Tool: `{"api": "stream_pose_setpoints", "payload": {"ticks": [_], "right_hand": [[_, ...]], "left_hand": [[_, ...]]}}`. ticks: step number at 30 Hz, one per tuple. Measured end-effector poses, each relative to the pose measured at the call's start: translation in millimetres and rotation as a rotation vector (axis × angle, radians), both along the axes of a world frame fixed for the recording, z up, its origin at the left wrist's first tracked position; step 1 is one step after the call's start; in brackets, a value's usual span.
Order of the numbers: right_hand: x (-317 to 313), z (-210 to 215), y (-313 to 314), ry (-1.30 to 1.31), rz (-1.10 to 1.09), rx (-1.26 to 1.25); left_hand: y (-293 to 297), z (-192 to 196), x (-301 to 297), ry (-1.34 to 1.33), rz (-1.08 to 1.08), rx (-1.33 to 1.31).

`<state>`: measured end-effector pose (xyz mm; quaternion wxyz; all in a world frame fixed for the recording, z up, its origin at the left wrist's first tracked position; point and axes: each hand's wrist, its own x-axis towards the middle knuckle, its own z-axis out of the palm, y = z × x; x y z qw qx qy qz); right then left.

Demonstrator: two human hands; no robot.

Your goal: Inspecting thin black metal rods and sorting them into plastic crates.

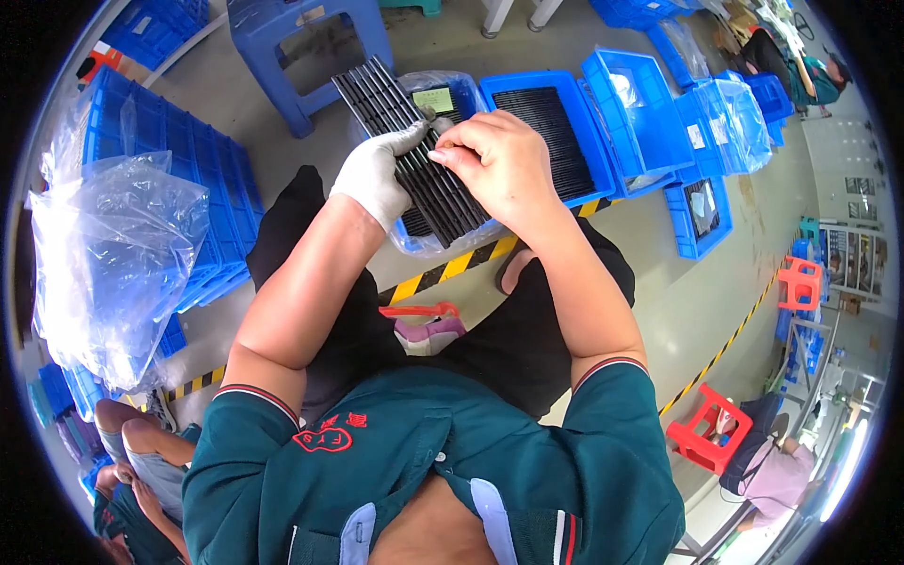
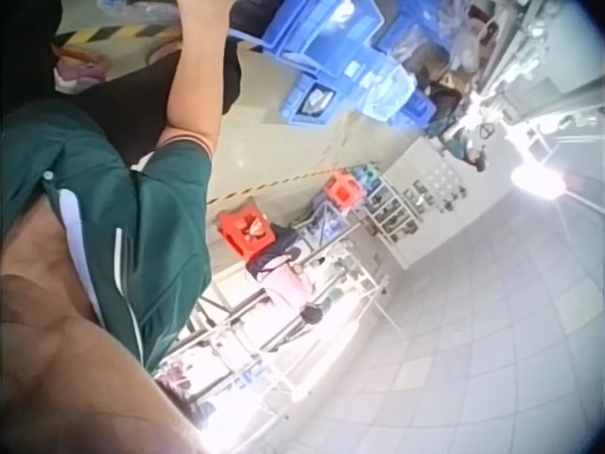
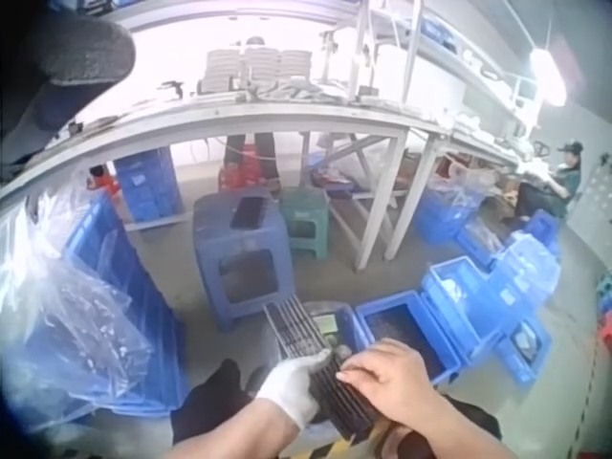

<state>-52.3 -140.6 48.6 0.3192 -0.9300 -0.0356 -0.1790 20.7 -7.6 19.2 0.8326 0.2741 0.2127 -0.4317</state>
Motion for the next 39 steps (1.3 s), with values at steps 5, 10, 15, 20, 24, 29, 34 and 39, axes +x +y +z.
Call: {"api": "stream_pose_setpoints", "payload": {"ticks": [5, 10, 15, 20, 24, 29, 34, 39], "right_hand": [[0, 2, 1, -0.08, 0.027, -0.162], [-4, -1, 18, -0.255, 0.092, -0.476], [-2, 0, 14, -0.124, 0.036, -0.41], [-2, 13, 14, -0.205, 0.008, -0.101], [2, 1, 4, 0.01, -0.055, 0.114], [3, -3, 3, 0.045, -0.059, 0.163], [3, -4, 1, 0.014, -0.035, 0.12], [6, -2, 2, -0.081, 0.118, -0.155]], "left_hand": [[-1, -6, 1, -0.017, 0.016, -0.018], [-1, -12, 0, -0.092, 0.022, 0.041], [0, -9, 1, -0.066, 0.042, -0.023], [3, -7, 3, -0.065, 0.046, -0.007], [1, -4, 2, -0.053, 0.043, -0.044], [2, -3, 4, -0.031, 0.037, -0.029], [1, 2, 3, -0.044, 0.033, -0.006], [2, 0, 0, -0.1, 0.035, -0.027]]}}
